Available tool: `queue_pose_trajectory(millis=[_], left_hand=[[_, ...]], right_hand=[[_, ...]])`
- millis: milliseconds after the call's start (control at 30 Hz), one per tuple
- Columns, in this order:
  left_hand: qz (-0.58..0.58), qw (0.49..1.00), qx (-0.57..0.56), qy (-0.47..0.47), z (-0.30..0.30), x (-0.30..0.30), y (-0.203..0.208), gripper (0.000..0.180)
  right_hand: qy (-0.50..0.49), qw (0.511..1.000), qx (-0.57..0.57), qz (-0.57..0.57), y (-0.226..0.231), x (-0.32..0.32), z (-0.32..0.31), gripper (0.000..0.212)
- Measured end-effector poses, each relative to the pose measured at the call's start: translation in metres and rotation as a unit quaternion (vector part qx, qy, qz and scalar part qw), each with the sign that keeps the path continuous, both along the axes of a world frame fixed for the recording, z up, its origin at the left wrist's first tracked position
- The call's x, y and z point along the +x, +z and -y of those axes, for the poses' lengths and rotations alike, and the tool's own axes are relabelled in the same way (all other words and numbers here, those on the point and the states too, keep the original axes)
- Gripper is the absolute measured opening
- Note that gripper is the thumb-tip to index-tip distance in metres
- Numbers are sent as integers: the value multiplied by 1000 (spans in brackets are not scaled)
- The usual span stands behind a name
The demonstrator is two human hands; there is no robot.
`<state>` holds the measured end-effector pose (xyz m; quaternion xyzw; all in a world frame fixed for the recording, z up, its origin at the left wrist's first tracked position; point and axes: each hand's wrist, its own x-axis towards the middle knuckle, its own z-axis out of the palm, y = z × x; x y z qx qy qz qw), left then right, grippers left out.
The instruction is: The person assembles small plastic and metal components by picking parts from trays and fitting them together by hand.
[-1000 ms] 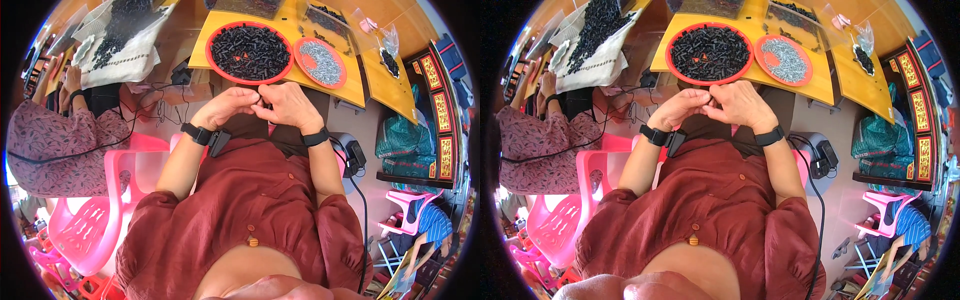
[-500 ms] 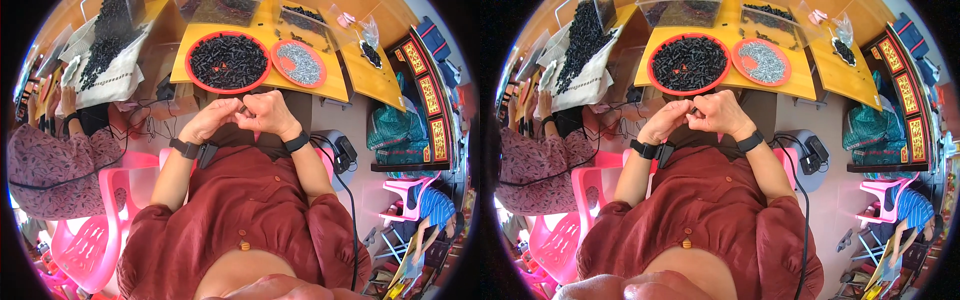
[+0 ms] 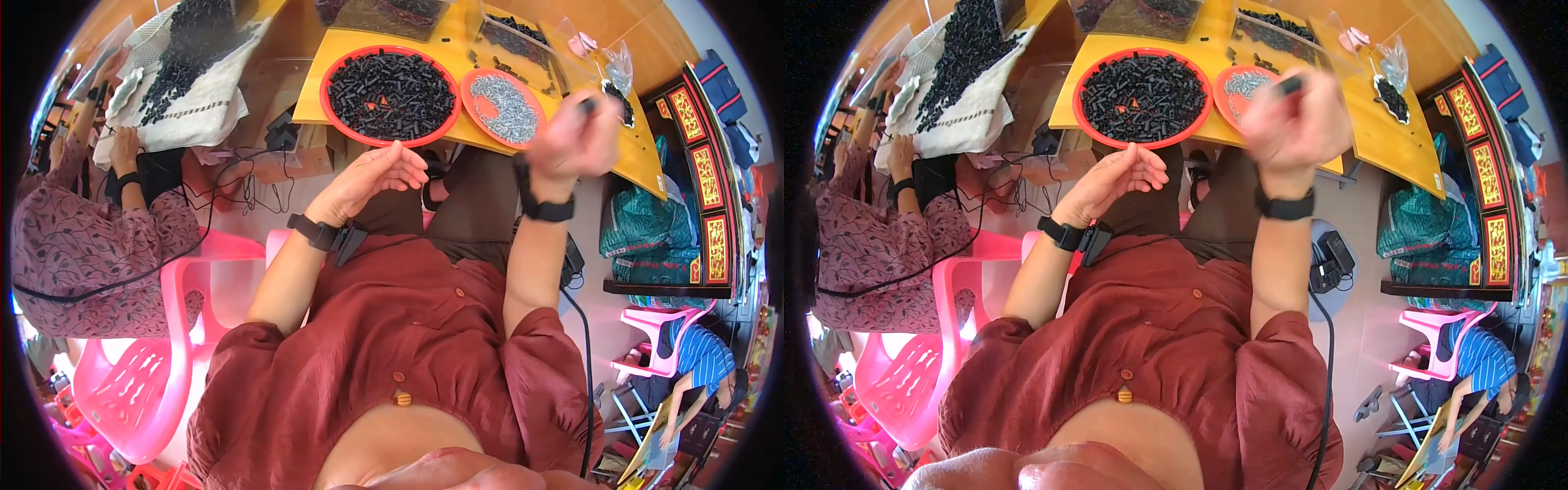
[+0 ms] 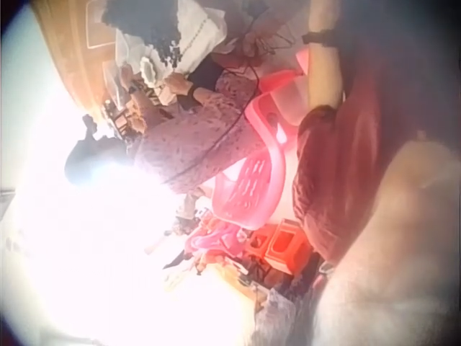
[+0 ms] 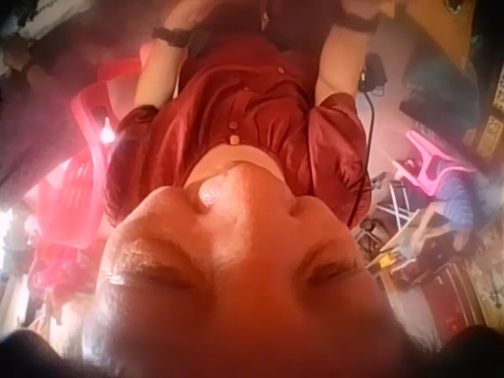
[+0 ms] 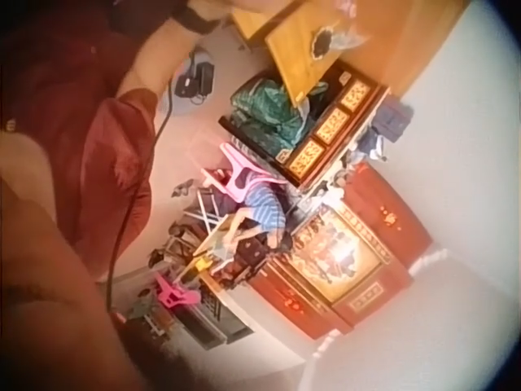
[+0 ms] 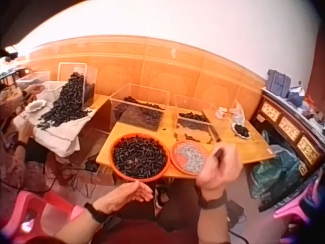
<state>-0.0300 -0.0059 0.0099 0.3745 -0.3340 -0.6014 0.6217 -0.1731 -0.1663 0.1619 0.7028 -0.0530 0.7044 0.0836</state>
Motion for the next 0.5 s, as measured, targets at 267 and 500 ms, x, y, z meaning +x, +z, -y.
queue_pose_trajectory(millis=[267, 500], left_hand=[[-8, 998, 49, 32, 6, 1, -3, 45], [-39, 990, 86, 108, 5, 1, -4, 38]], right_hand=[[-174, 897, 276, -298, -7, 28, 110, 31], [-34, 796, 343, -497, -86, 94, 57, 22]])
